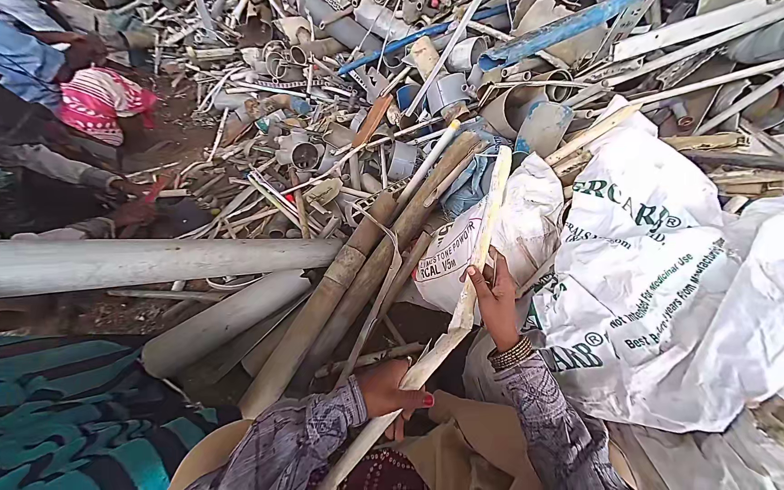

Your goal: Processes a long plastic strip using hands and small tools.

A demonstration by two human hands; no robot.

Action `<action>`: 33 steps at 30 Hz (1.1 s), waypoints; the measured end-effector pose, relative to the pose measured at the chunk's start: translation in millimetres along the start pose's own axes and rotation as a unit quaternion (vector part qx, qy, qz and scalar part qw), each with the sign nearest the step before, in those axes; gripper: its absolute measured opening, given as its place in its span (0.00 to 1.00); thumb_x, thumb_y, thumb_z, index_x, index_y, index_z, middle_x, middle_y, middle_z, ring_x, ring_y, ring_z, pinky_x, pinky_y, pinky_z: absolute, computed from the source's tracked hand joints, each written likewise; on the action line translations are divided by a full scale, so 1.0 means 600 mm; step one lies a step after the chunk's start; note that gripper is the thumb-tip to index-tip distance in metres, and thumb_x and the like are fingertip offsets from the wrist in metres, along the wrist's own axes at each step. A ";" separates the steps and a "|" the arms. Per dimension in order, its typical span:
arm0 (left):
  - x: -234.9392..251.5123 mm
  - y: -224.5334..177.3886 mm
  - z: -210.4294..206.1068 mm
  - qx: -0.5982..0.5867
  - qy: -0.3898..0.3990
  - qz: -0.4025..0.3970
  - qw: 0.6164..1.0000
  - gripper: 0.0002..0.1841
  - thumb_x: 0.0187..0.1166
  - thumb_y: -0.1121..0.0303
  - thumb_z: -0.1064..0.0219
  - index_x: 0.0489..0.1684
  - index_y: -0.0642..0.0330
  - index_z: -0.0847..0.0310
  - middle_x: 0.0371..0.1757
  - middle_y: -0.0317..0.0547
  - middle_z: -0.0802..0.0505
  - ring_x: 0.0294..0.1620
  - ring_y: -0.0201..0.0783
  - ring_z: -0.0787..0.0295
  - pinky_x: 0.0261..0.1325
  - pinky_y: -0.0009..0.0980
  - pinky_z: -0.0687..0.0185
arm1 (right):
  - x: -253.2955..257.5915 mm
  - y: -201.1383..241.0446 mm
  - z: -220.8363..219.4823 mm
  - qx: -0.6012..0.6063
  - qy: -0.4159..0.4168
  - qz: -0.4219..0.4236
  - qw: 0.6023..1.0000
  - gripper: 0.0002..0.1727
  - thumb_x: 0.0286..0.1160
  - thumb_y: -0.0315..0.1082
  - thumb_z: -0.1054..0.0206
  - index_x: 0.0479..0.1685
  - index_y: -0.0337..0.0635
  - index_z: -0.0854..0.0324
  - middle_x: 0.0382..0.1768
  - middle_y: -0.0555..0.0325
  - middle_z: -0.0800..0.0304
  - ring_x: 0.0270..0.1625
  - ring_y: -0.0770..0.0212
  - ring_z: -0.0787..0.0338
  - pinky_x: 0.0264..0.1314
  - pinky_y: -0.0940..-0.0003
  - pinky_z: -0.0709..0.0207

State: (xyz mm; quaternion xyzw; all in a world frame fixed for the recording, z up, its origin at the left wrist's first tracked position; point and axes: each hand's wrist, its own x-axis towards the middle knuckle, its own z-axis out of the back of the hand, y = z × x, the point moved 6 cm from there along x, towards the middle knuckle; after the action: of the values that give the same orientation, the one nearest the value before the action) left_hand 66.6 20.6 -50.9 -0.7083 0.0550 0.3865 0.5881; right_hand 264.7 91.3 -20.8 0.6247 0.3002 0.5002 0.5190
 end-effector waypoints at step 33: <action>0.030 -0.027 0.051 0.276 -0.130 0.139 0.942 0.46 0.80 0.43 0.32 0.85 0.75 0.43 0.75 0.74 0.21 0.78 0.67 0.26 0.79 0.62 0.36 | -0.083 -0.031 -0.085 0.012 0.015 -0.029 0.999 0.27 0.83 0.27 0.43 0.73 0.15 0.46 0.39 0.58 0.11 0.37 0.84 0.13 0.46 0.85 0.19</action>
State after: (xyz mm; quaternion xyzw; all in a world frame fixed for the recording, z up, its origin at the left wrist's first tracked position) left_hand 73.1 58.9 -49.7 -0.4471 0.1803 0.5229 0.7029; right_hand 203.7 69.5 -56.2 0.6143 0.3320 0.4908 0.5210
